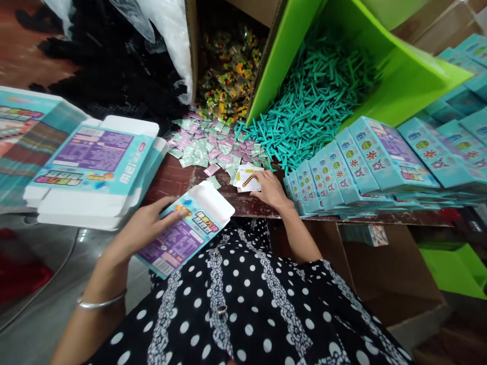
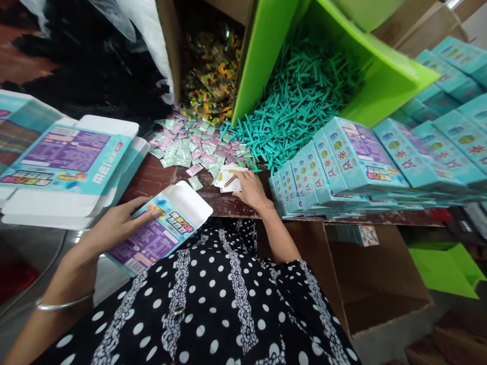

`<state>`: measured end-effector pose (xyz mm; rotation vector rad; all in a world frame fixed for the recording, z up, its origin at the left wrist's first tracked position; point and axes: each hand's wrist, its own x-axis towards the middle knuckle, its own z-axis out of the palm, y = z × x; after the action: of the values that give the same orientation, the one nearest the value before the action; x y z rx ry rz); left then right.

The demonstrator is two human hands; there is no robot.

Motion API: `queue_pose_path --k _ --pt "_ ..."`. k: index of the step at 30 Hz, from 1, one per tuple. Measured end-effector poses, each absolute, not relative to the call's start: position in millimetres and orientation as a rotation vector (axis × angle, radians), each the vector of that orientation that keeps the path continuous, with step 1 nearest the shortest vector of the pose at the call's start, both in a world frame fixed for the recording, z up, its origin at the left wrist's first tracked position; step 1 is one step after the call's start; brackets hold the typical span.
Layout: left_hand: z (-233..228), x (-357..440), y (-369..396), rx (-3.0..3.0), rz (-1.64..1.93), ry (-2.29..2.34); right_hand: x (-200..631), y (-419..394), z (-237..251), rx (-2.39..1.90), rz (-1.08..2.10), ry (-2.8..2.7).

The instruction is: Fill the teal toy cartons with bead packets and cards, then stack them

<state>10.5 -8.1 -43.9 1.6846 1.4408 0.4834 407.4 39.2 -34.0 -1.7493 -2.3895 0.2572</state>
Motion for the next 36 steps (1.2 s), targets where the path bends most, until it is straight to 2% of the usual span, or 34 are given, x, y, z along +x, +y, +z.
queue_pose_path --k 10,16,25,33,36 --pt "-38.5 6.4 -7.5 1.590 0.424 1.480 406.3 37.8 -18.5 -1.815 0.409 -2.306" --pt "-42.4 3.1 -11.0 1.561 0.505 1.554 395.0 33.0 -17.5 -1.882 0.192 -2.378" --pt "-42.4 -1.1 -12.9 1.543 0.445 1.591 382.1 31.0 -15.0 -1.968 0.095 -2.435" --pt "-51.4 -6.6 -13.4 1.532 0.467 1.586 390.8 34.2 -6.2 -2.001 0.194 -2.406" --pt "-52.6 -7.4 -12.9 1.525 0.446 1.583 392.7 39.7 -8.4 -2.067 0.119 -2.381"
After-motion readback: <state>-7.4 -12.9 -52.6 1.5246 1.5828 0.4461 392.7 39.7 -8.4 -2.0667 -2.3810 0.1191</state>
